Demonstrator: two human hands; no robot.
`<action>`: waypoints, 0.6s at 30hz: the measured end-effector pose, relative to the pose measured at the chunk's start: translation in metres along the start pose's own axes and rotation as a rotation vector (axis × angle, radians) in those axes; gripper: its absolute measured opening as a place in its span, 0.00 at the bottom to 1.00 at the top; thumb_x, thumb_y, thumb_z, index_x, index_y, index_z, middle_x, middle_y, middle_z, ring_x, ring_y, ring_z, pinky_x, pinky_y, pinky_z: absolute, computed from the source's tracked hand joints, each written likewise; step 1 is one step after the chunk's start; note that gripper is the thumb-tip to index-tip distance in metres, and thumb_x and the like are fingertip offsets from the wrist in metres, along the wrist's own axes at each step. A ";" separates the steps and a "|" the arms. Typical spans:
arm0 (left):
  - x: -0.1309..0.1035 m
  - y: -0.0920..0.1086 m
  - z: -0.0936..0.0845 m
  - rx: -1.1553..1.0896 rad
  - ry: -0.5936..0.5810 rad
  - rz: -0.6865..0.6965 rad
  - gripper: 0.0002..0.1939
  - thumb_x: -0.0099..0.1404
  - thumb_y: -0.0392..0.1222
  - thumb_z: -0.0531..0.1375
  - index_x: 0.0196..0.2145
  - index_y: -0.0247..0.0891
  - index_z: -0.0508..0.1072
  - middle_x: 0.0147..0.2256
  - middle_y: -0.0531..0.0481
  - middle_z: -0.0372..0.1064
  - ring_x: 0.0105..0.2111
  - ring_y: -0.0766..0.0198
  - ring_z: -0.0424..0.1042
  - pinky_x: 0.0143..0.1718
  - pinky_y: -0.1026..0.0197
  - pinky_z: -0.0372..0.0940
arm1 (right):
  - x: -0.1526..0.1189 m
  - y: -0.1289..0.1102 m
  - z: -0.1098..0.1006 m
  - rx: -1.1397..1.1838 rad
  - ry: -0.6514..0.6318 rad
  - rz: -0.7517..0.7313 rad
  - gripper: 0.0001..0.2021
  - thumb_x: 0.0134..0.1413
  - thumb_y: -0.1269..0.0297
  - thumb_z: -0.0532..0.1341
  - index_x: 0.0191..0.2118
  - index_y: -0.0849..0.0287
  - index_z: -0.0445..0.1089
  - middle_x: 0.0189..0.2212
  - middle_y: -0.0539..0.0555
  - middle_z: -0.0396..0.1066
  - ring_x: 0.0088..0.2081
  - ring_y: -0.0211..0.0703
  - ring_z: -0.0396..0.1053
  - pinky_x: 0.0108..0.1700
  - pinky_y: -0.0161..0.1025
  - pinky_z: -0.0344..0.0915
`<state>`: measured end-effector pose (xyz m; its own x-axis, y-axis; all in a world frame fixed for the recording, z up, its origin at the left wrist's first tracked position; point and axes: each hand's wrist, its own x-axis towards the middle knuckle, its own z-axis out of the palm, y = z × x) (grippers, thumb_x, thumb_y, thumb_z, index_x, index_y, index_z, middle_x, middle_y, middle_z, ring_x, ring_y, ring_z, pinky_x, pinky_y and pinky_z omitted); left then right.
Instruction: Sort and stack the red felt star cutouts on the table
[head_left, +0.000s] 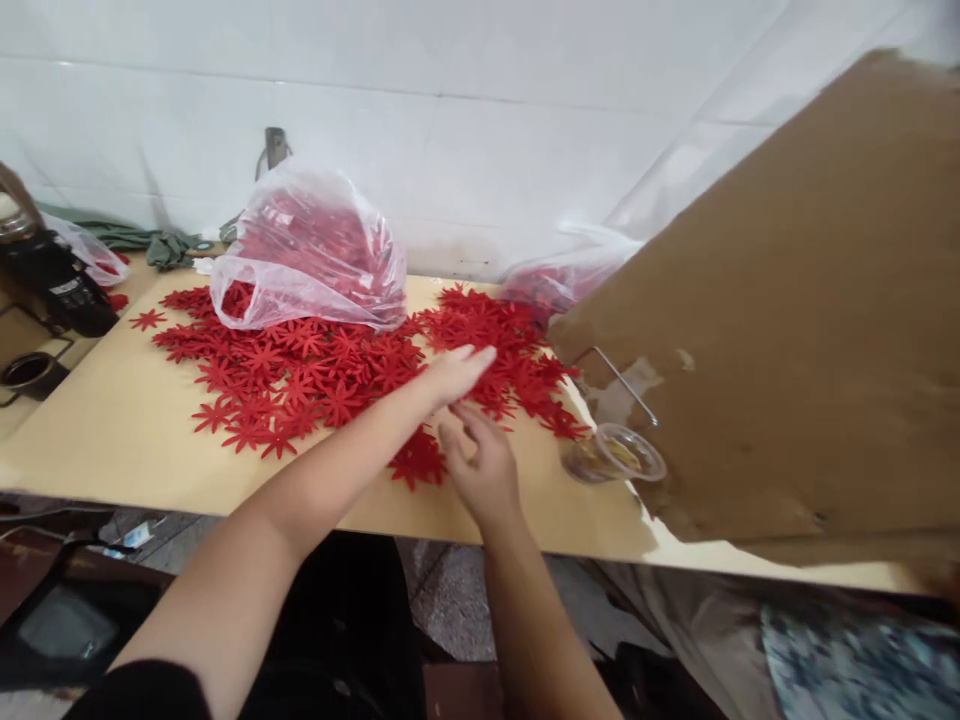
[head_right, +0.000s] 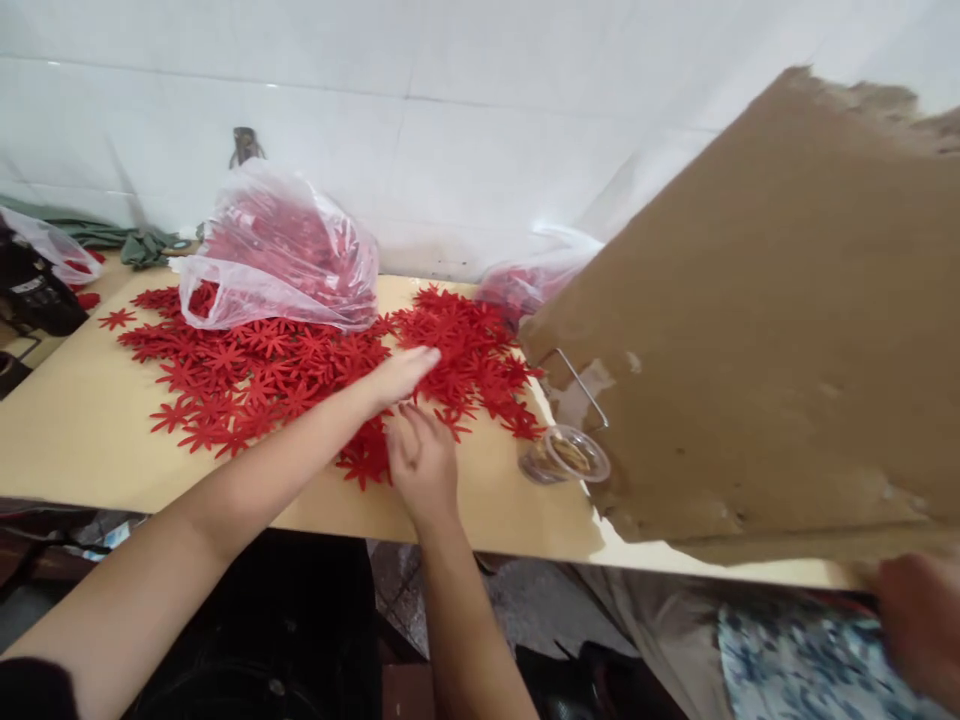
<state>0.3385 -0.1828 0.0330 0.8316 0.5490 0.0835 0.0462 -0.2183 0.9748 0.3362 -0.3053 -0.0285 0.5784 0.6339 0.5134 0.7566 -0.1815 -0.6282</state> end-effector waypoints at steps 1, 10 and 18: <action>0.005 -0.001 0.007 0.167 -0.051 -0.031 0.19 0.61 0.46 0.52 0.45 0.33 0.70 0.50 0.40 0.67 0.52 0.54 0.64 0.53 0.54 0.57 | -0.014 -0.001 0.006 -0.057 -0.049 -0.042 0.22 0.55 0.54 0.52 0.50 0.64 0.64 0.46 0.66 0.66 0.50 0.53 0.62 0.51 0.54 0.59; -0.027 -0.004 -0.006 0.586 -0.236 0.147 0.18 0.62 0.39 0.48 0.46 0.41 0.71 0.46 0.47 0.71 0.46 0.58 0.70 0.48 0.58 0.62 | -0.042 -0.007 0.043 -0.444 -0.397 -0.105 0.34 0.53 0.48 0.51 0.55 0.76 0.57 0.55 0.75 0.55 0.59 0.66 0.47 0.56 0.60 0.47; -0.097 -0.037 -0.105 0.604 0.014 0.277 0.16 0.62 0.35 0.48 0.42 0.36 0.72 0.45 0.46 0.71 0.45 0.64 0.69 0.50 0.62 0.61 | 0.001 -0.032 0.084 -0.559 -0.541 -0.212 0.34 0.51 0.52 0.54 0.57 0.76 0.55 0.57 0.74 0.53 0.58 0.68 0.49 0.55 0.57 0.50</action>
<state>0.1981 -0.1437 0.0108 0.8503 0.4170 0.3211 0.1368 -0.7643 0.6302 0.2871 -0.2361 -0.0570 0.2862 0.9472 0.1444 0.9571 -0.2754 -0.0905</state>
